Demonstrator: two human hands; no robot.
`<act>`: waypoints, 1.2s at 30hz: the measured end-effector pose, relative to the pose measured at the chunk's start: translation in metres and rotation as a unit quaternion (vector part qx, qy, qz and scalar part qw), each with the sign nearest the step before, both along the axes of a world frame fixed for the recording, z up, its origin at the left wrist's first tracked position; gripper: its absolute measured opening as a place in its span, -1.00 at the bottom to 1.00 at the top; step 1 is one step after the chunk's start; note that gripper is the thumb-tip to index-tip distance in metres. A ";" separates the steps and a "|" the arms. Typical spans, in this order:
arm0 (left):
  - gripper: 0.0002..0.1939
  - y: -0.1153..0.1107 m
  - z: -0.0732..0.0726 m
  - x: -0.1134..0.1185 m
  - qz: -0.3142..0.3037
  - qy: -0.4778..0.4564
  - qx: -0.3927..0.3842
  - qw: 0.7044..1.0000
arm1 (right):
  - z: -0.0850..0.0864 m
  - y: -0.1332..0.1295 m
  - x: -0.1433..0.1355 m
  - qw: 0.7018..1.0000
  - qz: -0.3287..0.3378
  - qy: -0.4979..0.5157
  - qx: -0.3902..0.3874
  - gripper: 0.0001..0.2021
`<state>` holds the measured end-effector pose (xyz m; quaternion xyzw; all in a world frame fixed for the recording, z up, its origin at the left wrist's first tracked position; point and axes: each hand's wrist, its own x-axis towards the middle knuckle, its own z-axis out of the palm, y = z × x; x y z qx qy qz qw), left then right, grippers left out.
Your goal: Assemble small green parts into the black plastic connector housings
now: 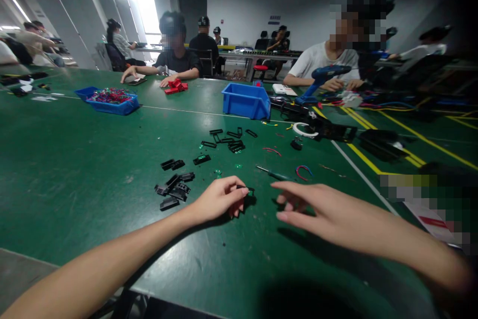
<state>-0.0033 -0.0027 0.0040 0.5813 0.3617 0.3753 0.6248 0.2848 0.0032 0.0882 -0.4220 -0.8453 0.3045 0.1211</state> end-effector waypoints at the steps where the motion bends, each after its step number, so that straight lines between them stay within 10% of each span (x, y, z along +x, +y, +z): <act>1: -0.62 0.000 0.000 0.000 -0.001 0.001 0.005 1.000 | -0.001 0.013 -0.020 0.998 0.004 0.007 -0.060 -0.46; 5: -0.61 0.000 0.003 -0.001 -0.005 0.007 0.005 1.000 | -0.027 0.035 -0.066 0.979 -0.063 0.092 -0.173 -0.40; 12: -0.60 0.001 0.005 0.000 -0.002 -0.007 -0.006 1.000 | -0.064 0.034 -0.076 0.930 0.042 0.217 -0.294 -0.57; 36: -0.56 -0.003 0.005 0.001 0.000 0.038 0.034 0.999 | -0.076 0.030 -0.071 0.939 0.034 0.237 -0.248 -0.60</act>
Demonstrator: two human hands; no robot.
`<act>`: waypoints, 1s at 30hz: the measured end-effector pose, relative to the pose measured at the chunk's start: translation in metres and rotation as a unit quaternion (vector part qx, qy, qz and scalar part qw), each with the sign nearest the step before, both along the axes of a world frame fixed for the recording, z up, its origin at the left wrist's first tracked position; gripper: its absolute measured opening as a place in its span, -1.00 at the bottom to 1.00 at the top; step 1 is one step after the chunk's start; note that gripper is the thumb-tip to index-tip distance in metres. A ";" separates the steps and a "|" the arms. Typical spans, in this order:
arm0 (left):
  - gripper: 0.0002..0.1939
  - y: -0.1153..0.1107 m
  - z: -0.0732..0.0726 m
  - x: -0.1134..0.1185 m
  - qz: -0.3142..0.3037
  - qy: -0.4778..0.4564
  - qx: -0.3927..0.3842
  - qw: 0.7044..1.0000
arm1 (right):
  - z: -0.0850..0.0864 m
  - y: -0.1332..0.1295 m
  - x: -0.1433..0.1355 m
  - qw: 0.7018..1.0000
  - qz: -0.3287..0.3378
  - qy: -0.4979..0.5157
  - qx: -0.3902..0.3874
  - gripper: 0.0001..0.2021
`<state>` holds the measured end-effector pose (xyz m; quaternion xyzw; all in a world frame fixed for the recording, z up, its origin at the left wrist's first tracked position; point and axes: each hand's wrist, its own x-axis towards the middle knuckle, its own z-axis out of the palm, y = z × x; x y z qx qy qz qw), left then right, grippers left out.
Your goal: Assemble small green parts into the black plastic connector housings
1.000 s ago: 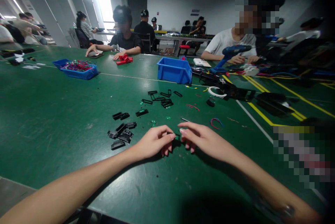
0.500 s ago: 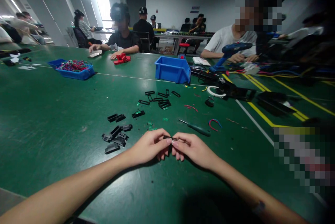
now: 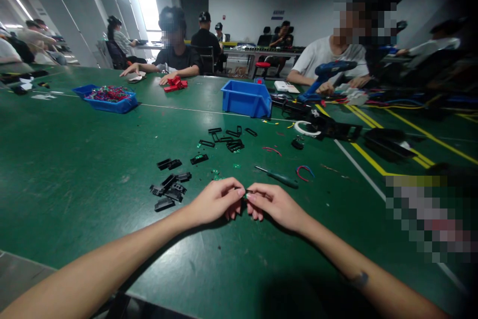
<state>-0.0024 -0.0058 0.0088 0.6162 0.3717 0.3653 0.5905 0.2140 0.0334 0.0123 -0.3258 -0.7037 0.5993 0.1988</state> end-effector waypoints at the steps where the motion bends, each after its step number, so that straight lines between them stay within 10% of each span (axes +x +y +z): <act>1: -0.56 0.000 0.000 0.000 -0.002 0.000 0.001 1.000 | 0.000 -0.001 0.000 1.000 -0.001 0.000 0.000 -0.60; 30: -0.56 0.000 -0.003 0.000 -0.012 0.018 0.028 0.999 | 0.001 -0.003 0.002 0.999 0.013 -0.001 0.033 -0.56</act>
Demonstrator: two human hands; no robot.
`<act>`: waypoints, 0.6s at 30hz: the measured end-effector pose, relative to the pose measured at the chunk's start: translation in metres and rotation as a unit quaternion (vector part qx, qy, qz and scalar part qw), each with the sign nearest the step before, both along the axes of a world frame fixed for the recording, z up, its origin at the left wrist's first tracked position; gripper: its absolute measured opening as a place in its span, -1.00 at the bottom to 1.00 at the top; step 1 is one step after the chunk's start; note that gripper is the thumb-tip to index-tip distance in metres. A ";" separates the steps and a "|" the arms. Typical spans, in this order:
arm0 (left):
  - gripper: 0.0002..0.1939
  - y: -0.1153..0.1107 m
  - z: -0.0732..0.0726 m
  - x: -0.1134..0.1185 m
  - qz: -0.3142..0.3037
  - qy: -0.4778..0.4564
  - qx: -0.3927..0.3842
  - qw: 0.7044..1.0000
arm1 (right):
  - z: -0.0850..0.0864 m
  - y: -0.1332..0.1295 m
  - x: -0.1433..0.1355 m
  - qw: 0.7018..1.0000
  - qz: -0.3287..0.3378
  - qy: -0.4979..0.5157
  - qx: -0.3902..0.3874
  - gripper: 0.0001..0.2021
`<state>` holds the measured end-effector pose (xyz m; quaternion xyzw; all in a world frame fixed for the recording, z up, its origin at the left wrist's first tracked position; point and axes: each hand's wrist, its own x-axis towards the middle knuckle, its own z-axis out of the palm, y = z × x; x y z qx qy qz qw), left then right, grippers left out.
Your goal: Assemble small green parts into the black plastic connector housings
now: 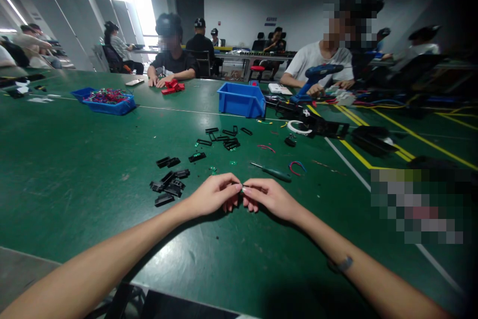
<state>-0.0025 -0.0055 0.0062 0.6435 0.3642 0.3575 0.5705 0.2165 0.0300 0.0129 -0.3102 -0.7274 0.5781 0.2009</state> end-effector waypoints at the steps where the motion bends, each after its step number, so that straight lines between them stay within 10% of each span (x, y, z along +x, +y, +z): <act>1: -0.56 0.000 0.000 0.000 -0.001 0.000 -0.001 1.000 | 0.000 0.000 0.000 1.000 0.000 -0.001 0.000 -0.56; 18: -0.59 0.001 -0.001 0.000 0.000 0.008 0.004 1.000 | -0.006 0.000 0.000 1.000 -0.012 0.001 0.004 -0.60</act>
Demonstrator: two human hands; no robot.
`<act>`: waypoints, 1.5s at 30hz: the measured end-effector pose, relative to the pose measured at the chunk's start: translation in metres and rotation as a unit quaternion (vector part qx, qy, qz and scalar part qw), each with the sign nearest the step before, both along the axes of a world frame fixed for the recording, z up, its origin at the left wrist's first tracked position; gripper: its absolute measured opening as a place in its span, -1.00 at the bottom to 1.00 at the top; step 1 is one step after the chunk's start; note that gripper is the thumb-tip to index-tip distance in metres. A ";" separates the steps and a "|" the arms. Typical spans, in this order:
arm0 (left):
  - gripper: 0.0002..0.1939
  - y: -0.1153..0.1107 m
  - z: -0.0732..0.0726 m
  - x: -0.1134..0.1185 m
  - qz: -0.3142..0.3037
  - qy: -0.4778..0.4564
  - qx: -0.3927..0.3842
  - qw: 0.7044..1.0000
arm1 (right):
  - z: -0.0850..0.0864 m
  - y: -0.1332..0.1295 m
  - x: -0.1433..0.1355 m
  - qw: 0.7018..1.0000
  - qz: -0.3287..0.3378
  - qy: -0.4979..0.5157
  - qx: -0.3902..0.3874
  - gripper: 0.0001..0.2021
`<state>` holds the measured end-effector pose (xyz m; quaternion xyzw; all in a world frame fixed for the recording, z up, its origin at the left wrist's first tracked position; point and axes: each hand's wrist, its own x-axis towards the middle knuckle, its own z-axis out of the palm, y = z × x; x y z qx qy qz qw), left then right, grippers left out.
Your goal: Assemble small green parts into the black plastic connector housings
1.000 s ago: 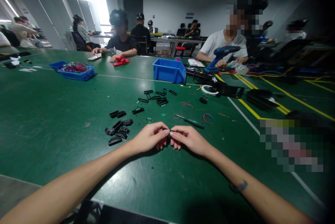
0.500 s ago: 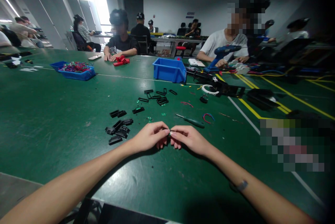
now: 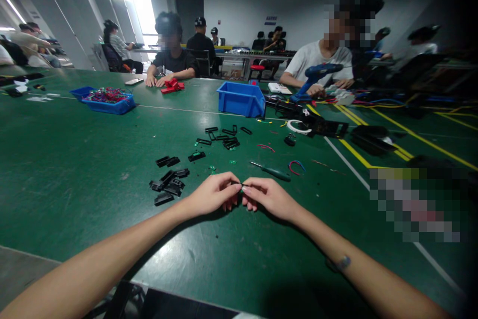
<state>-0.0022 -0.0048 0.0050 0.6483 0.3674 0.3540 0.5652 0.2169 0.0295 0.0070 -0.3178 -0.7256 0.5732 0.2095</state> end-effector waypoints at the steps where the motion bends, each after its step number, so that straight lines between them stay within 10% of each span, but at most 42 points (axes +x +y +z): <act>1: -0.59 0.000 0.000 0.000 0.000 0.001 0.001 1.000 | 0.000 0.000 0.000 1.000 0.000 0.000 0.001 -0.60; 45: -0.60 0.000 0.001 0.000 -0.003 0.020 -0.002 1.000 | 0.002 -0.004 -0.003 0.999 -0.028 -0.006 0.041 -0.62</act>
